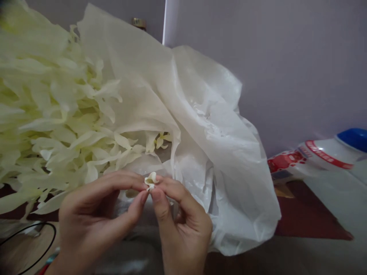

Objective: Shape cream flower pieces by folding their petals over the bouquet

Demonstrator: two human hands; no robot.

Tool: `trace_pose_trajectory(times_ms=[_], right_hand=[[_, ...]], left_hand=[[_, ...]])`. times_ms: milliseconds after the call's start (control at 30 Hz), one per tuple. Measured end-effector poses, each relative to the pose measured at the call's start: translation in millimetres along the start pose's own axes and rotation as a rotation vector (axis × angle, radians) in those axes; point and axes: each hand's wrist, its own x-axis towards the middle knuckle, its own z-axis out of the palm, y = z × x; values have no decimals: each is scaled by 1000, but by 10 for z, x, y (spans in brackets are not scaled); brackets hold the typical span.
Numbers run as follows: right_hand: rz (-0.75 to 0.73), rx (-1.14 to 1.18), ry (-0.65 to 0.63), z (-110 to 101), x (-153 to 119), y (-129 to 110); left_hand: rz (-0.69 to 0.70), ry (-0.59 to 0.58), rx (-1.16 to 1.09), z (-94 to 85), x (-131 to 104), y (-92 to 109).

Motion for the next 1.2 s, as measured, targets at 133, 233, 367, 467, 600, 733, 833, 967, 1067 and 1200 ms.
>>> trace_pose_trajectory(times_ms=[133, 233, 367, 467, 600, 733, 833, 967, 1067, 1200], right_hand=[[-33, -27, 24, 33, -11, -16], [-45, -44, 14, 30, -30, -26], [-80, -143, 16, 36, -95, -6], [-33, -154, 98, 53, -145, 17], [1, -227, 107, 46, -126, 23], [1, -185, 85, -10, -15, 17], [121, -69, 0, -79, 73, 13], [337, 93, -89, -161, 150, 6], [441, 206, -166, -190, 183, 13], [385, 193, -260, -195, 201, 27]], left_hand=[[20, -11, 20, 6, -16, 1], [34, -29, 36, 4, -23, 1], [30, -41, 37, 12, -32, -6], [22, -32, 23, 19, -31, -22], [29, -37, 15, 18, -17, -44], [41, -40, -4, 22, -25, -48], [66, -84, -27, 10, -36, -53], [183, -240, 0, -64, -16, -70], [204, -376, 45, -139, -14, -79], [157, -430, 157, -180, -58, -100]])
